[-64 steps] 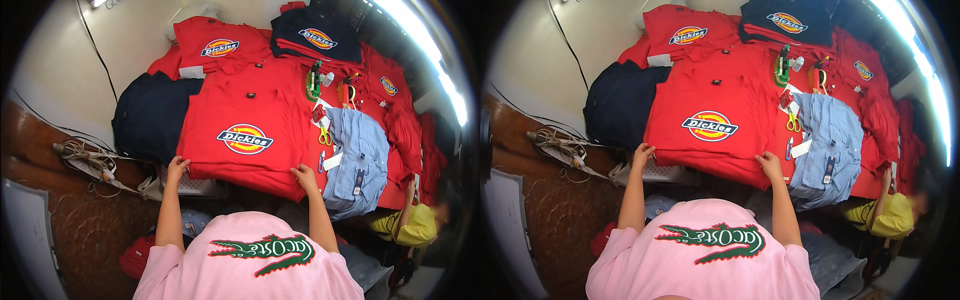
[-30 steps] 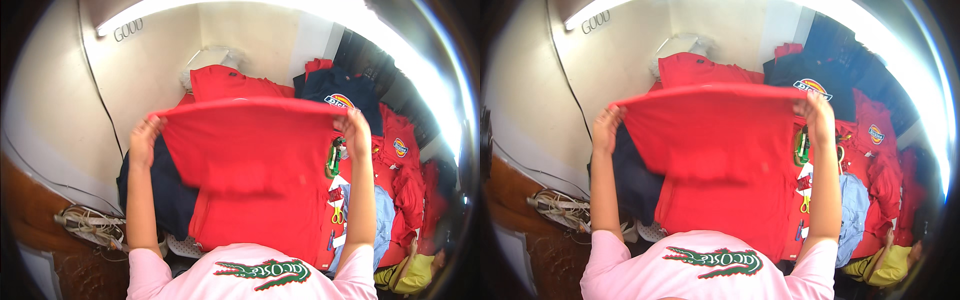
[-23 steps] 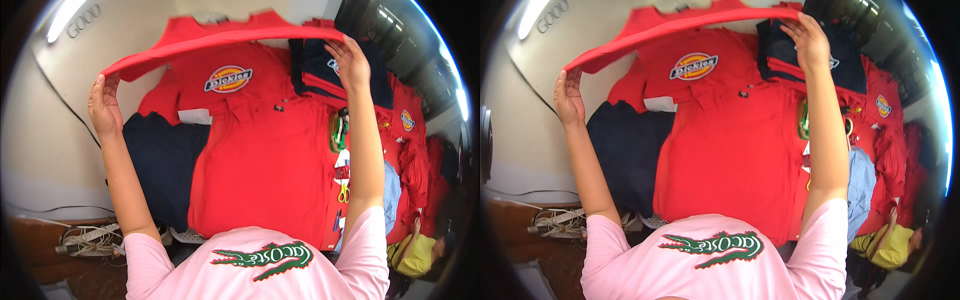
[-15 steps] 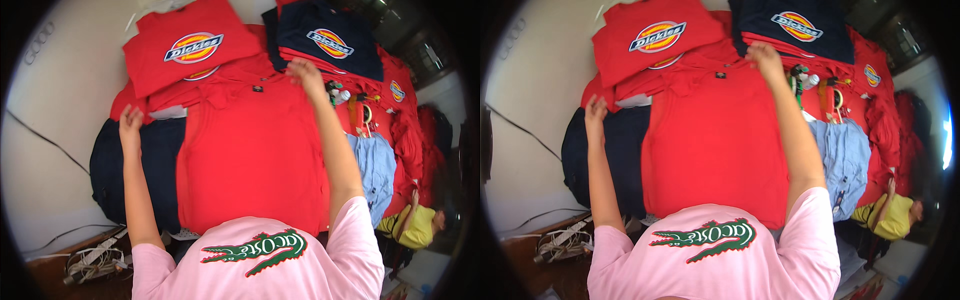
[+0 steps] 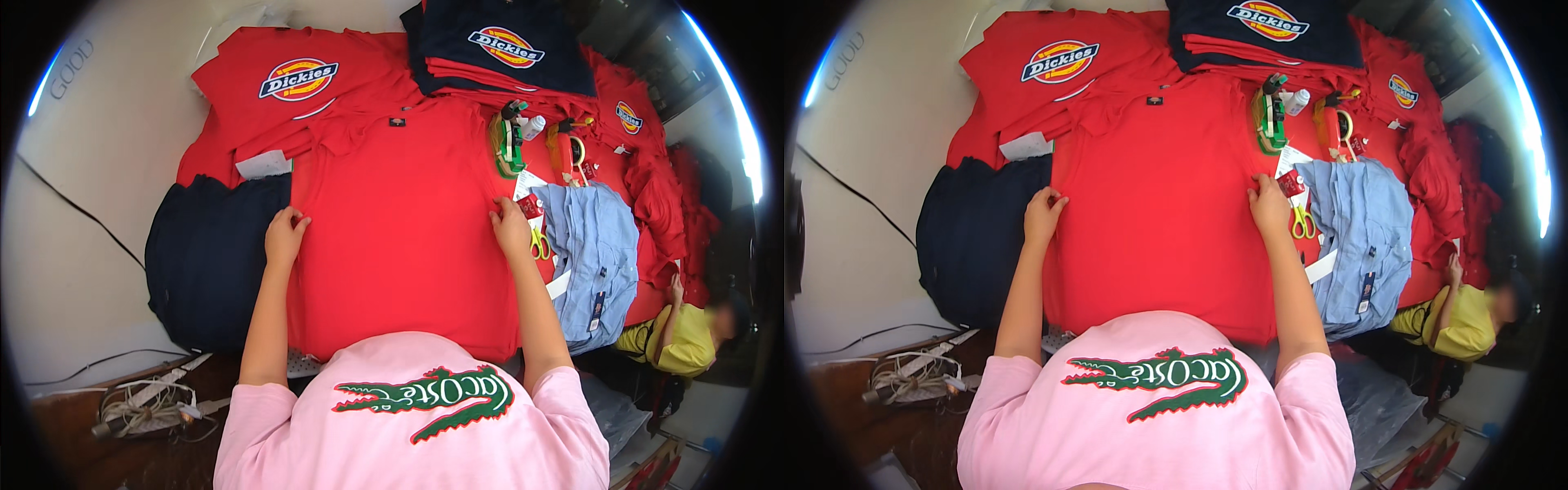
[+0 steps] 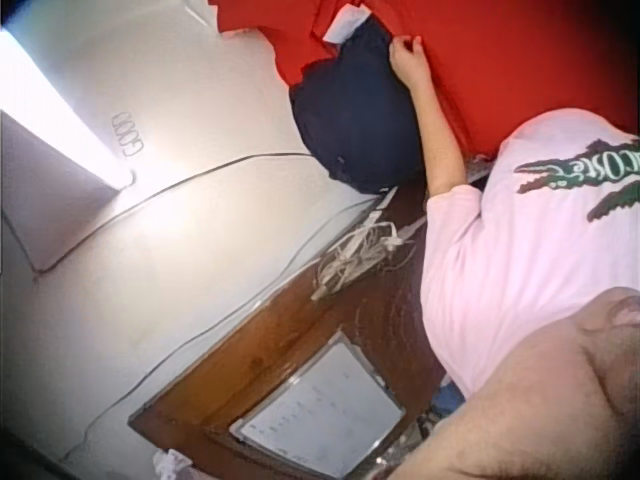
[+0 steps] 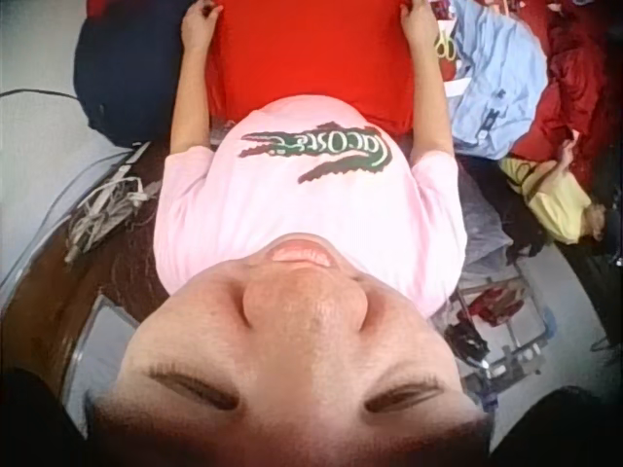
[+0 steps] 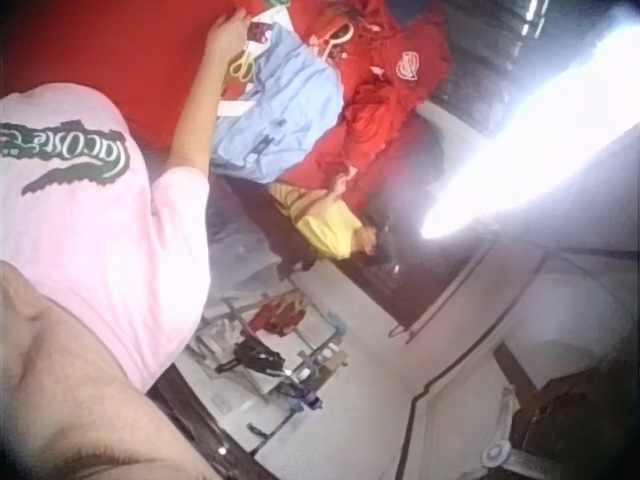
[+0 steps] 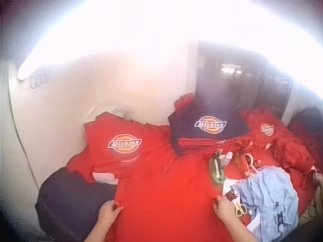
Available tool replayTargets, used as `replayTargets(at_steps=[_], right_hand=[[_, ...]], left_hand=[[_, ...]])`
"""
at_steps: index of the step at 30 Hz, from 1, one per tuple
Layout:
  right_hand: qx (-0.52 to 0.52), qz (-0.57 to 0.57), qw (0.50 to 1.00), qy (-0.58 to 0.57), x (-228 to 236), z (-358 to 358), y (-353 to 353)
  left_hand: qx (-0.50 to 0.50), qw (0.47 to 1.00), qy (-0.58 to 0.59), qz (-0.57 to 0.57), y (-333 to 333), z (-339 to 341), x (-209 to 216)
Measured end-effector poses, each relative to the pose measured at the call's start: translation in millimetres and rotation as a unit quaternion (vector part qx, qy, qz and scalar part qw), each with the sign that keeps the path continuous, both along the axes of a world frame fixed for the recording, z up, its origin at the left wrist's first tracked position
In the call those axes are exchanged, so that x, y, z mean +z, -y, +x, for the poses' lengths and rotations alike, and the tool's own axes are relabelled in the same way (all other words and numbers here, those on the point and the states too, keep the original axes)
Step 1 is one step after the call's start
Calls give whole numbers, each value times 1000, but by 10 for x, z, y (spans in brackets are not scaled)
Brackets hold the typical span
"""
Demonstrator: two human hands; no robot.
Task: The person organizes, inspects, and labels various shirts on a work table, using a pen to write on a document and handling the garments one by one.
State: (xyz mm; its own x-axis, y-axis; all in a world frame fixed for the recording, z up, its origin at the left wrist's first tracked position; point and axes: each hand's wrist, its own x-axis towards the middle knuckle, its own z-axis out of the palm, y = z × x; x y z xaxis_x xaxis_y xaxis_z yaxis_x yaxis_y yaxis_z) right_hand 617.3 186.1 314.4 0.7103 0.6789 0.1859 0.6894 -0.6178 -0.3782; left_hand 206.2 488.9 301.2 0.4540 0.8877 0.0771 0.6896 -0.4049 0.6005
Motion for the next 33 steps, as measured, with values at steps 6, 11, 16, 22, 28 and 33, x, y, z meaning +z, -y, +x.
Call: replayTargets(at_steps=[6,11,16,22,28,33], right_hand=[[13,132,990,-50,93,-98,150],[-49,260,903,-338,486,-151,791],[20,35,907,-420,153,38,1617],[-125,213,923,-294,-715,407,1398],[-113,278,937,-178,-939,714,652],[-97,299,920,-234,-889,783,623]], left_hand=[[-87,984,135,83,263,-14,344],[-86,926,287,-228,522,-653,724],[-193,943,65,-263,967,-1218,645],[-109,955,-104,-254,1645,-896,451],[26,926,142,-348,1899,-380,-87],[65,848,191,-491,2344,102,82]])
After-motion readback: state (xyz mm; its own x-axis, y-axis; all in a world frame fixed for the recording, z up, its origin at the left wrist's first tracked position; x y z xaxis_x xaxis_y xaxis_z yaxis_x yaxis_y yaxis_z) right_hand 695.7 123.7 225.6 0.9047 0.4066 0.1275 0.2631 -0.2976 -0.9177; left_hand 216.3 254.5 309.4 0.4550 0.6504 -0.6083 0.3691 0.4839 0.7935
